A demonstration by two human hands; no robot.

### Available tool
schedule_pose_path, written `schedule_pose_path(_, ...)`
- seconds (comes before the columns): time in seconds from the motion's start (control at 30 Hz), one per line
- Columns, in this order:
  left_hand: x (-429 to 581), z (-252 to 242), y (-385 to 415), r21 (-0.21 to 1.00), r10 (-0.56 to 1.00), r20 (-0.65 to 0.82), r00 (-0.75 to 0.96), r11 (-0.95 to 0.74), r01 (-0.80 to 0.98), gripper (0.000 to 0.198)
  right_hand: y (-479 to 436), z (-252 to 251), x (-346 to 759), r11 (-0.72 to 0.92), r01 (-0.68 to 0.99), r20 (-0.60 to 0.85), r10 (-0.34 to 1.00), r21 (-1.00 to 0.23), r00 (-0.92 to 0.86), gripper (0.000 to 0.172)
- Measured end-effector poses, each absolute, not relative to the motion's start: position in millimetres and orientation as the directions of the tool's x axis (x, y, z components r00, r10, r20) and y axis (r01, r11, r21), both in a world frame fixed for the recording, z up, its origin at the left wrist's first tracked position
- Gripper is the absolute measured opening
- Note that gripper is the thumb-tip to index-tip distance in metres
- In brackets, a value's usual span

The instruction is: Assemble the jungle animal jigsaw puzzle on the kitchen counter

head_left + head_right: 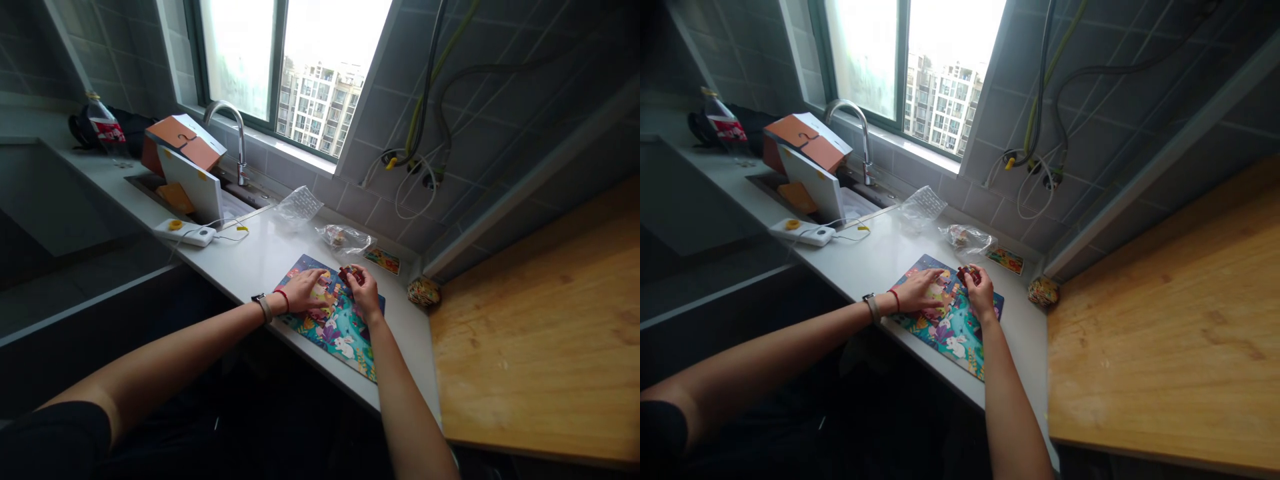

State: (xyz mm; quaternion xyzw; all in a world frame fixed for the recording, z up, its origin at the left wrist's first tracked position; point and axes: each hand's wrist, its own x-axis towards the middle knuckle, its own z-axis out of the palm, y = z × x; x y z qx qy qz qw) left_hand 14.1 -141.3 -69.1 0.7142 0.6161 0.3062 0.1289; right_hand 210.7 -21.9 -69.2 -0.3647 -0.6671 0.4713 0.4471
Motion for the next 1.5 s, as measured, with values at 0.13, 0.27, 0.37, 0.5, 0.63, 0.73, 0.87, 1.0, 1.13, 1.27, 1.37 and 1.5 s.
schedule_pose_path(0.13,-5.6,-57.0,-117.3,0.543,0.963,0.121,0.239,-0.266,0.796,0.113,-18.3,-71.7,212.1,0.270,0.069,0.237,0.922,-0.960,-0.305,0.051)
schedule_pose_path(0.27,-16.1,-43.0,-90.4,0.543,0.931,0.006,0.364,-0.308,0.781,0.100,-19.3,-71.6,213.1,0.255,0.083,0.217,0.924,-0.963,-0.315,0.052)
schedule_pose_path(0.37,-14.2,-34.3,-78.9,0.526,0.916,-0.035,0.401,-0.324,0.786,0.085,-21.2,-70.4,213.6,0.247,0.086,0.207,0.921,-0.965,-0.329,0.053)
schedule_pose_path(0.5,-8.5,-25.9,-74.1,0.476,0.921,-0.065,0.385,-0.310,0.823,0.083,-23.3,-67.8,213.0,0.252,0.077,0.211,0.914,-0.965,-0.347,0.052)
schedule_pose_path(0.63,-8.4,-21.2,-76.6,0.428,0.928,-0.059,0.368,-0.310,0.849,0.093,-24.1,-67.0,212.4,0.247,0.066,0.207,0.909,-0.967,-0.363,0.049)
schedule_pose_path(0.73,-12.3,-18.6,-82.2,0.419,0.925,-0.015,0.379,-0.338,0.843,0.103,-23.5,-67.9,212.6,0.234,0.064,0.195,0.909,-0.970,-0.368,0.049)
schedule_pose_path(0.87,-19.5,-15.4,-90.3,0.422,0.920,0.041,0.389,-0.369,0.828,0.100,-23.3,-68.7,212.6,0.221,0.064,0.182,0.911,-0.973,-0.370,0.049)
schedule_pose_path(1.0,-25.0,-14.7,-95.2,0.443,0.925,0.082,0.371,-0.367,0.818,0.090,-24.8,-67.9,212.8,0.215,0.071,0.174,0.911,-0.974,-0.374,0.049)
schedule_pose_path(1.13,-26.3,-15.3,-98.1,0.486,0.925,0.124,0.359,-0.372,0.790,0.077,-26.0,-66.8,213.4,0.218,0.085,0.172,0.913,-0.972,-0.369,0.049)
schedule_pose_path(1.27,-26.4,-13.3,-98.0,0.559,0.932,0.161,0.325,-0.358,0.748,0.053,-27.6,-64.8,213.4,0.215,0.091,0.168,0.914,-0.972,-0.370,0.049)
schedule_pose_path(1.37,-28.4,-12.0,-92.7,0.631,0.950,0.175,0.259,-0.310,0.711,0.038,-28.5,-63.9,212.8,0.212,0.086,0.166,0.913,-0.973,-0.373,0.050)
schedule_pose_path(1.5,-32.3,-15.4,-84.3,0.752,0.981,0.129,0.144,-0.192,0.631,0.026,-28.1,-64.9,212.4,0.212,0.084,0.167,0.912,-0.974,-0.376,0.051)
